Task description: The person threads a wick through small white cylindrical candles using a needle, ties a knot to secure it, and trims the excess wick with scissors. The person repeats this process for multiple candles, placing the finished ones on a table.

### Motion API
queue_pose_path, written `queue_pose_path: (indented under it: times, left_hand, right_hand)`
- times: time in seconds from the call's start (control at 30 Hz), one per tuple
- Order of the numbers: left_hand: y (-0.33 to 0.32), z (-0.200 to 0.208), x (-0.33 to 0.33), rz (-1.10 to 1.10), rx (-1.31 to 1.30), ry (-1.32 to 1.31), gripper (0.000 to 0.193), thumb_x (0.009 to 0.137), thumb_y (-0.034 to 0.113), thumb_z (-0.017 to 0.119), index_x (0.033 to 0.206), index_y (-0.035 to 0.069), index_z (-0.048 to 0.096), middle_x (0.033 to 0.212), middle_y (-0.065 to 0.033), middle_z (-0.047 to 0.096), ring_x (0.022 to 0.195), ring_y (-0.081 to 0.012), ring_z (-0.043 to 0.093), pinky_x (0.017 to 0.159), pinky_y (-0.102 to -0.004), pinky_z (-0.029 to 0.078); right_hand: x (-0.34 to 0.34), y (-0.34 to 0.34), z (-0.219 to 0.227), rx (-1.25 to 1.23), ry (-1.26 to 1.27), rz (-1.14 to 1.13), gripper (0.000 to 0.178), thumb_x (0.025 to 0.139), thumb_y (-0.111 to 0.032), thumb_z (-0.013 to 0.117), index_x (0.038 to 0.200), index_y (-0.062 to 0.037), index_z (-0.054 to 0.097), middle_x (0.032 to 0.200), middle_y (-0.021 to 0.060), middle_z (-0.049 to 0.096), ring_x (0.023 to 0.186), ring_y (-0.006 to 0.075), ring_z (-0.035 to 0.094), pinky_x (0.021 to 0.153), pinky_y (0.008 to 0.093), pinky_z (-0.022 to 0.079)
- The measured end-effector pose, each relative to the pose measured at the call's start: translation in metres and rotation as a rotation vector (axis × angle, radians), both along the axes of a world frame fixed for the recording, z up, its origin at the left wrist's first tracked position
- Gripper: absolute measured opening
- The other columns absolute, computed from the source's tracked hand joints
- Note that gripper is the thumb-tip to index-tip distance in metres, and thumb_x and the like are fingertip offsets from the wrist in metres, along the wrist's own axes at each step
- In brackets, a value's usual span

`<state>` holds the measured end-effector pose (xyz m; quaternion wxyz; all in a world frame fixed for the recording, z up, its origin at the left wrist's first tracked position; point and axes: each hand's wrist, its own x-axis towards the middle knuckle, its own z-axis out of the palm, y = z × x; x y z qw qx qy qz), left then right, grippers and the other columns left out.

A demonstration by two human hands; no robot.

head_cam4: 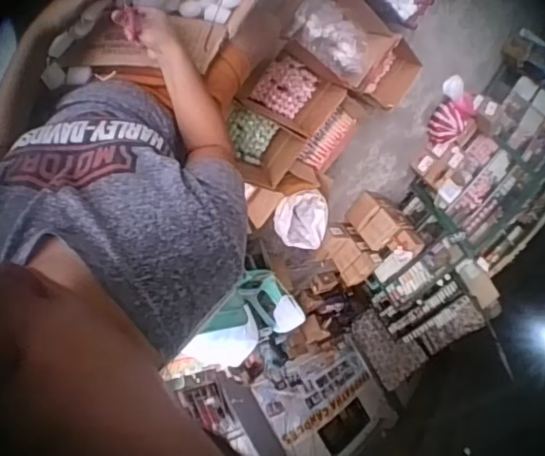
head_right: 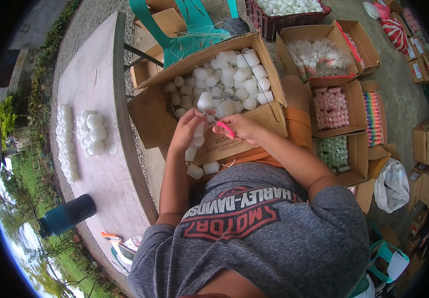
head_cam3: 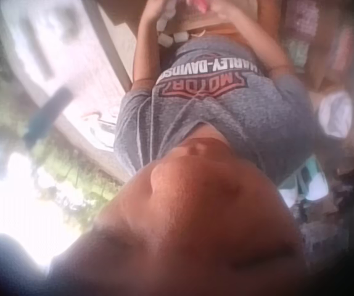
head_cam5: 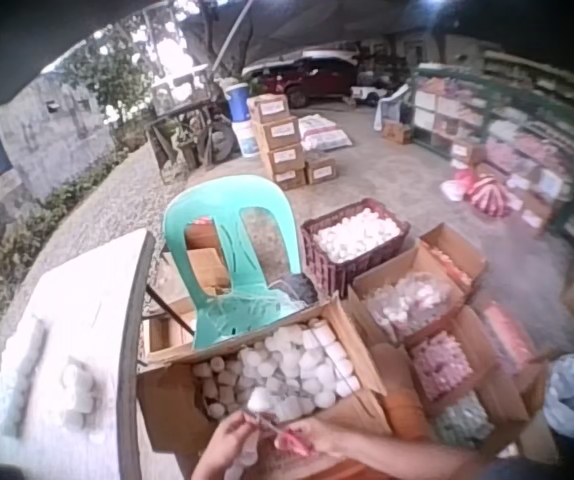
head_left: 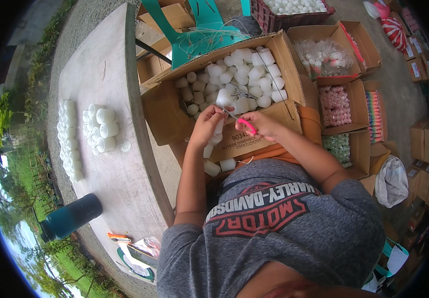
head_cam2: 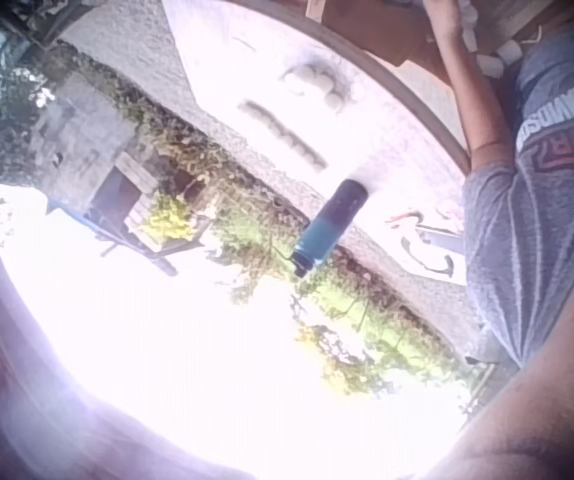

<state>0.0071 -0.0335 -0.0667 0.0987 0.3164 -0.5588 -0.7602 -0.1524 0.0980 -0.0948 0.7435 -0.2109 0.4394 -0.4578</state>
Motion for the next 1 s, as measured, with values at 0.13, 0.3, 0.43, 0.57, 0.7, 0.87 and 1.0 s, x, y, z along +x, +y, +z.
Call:
queue_pose_path:
  times: [0.13, 0.3, 0.43, 0.57, 0.7, 0.87, 1.0]
  left_hand:
    - [-0.001, -0.003, 0.0, -0.033, -0.132, -0.119, 0.018, 0.089, 0.02, 0.054, 0.092, 0.002, 0.05, 0.099, -0.0127, 0.064, 0.083, -0.0135, 0.055, 0.075, -0.0264, 0.045]
    - [0.018, -0.02, 0.015, -0.118, -1.349, -0.656, 0.059, 0.082, 0.039, 0.063, 0.118, -0.004, 0.046, 0.097, -0.022, 0.063, 0.087, -0.033, 0.063, 0.077, -0.0403, 0.049]
    - [0.008, -0.014, 0.015, -0.272, -0.929, -0.792, 0.065, 0.079, 0.043, 0.064, 0.119, -0.005, 0.047, 0.096, -0.0265, 0.061, 0.093, -0.0407, 0.06, 0.082, -0.044, 0.049]
    - [0.0, -0.004, 0.015, -0.24, -0.707, -0.565, 0.055, 0.082, 0.036, 0.065, 0.116, -0.005, 0.05, 0.097, -0.0232, 0.062, 0.093, -0.0334, 0.062, 0.081, -0.0379, 0.049]
    - [-0.003, 0.007, 0.013, -0.106, -0.212, -0.273, 0.041, 0.09, 0.024, 0.057, 0.118, -0.006, 0.05, 0.111, -0.0131, 0.061, 0.096, -0.0169, 0.06, 0.084, -0.0296, 0.047]
    - [-0.003, 0.002, 0.012, 0.01, 0.018, -0.033, 0.039, 0.09, 0.02, 0.057, 0.119, -0.006, 0.048, 0.126, -0.0132, 0.053, 0.104, -0.0201, 0.057, 0.091, -0.0312, 0.044]
    - [-0.006, -0.004, 0.015, -0.006, 0.095, 0.057, 0.033, 0.09, 0.014, 0.058, 0.117, -0.002, 0.049, 0.117, -0.0113, 0.057, 0.11, -0.0165, 0.053, 0.096, -0.0301, 0.04]
  right_hand:
    - [-0.001, -0.001, 0.006, 0.04, 0.066, -0.097, 0.041, 0.082, -0.041, 0.068, 0.096, -0.0031, 0.059, 0.058, -0.0039, 0.047, 0.046, 0.0013, 0.039, 0.038, 0.0176, 0.02]
    - [-0.018, 0.006, 0.012, 0.031, 0.098, -0.202, 0.038, 0.085, -0.043, 0.064, 0.089, -0.0064, 0.058, 0.055, -0.0029, 0.045, 0.043, 0.0026, 0.035, 0.037, 0.0179, 0.019]
    - [-0.025, 0.016, 0.005, 0.03, 0.131, -0.174, 0.04, 0.087, -0.047, 0.059, 0.089, -0.0068, 0.057, 0.055, -0.0018, 0.048, 0.041, 0.0023, 0.034, 0.037, 0.0176, 0.019]
    - [-0.02, 0.023, 0.021, -0.022, 0.054, -0.051, 0.053, 0.085, -0.06, 0.053, 0.087, -0.0075, 0.054, 0.056, -0.0016, 0.05, 0.042, 0.0023, 0.036, 0.036, 0.0182, 0.02]
    - [-0.001, 0.029, 0.022, -0.016, -0.047, 0.05, 0.056, 0.085, -0.065, 0.046, 0.085, -0.0092, 0.053, 0.056, -0.0009, 0.053, 0.04, 0.0011, 0.037, 0.035, 0.0167, 0.019]
    - [0.012, 0.017, 0.027, 0.047, -0.038, 0.111, 0.061, 0.082, -0.07, 0.045, 0.084, -0.0098, 0.053, 0.056, -0.0002, 0.054, 0.038, 0.001, 0.035, 0.033, 0.0163, 0.017]
    - [0.013, 0.004, 0.018, 0.106, -0.162, 0.127, 0.062, 0.081, -0.072, 0.045, 0.084, -0.0102, 0.053, 0.056, 0.0002, 0.054, 0.036, 0.002, 0.032, 0.033, 0.0169, 0.017]
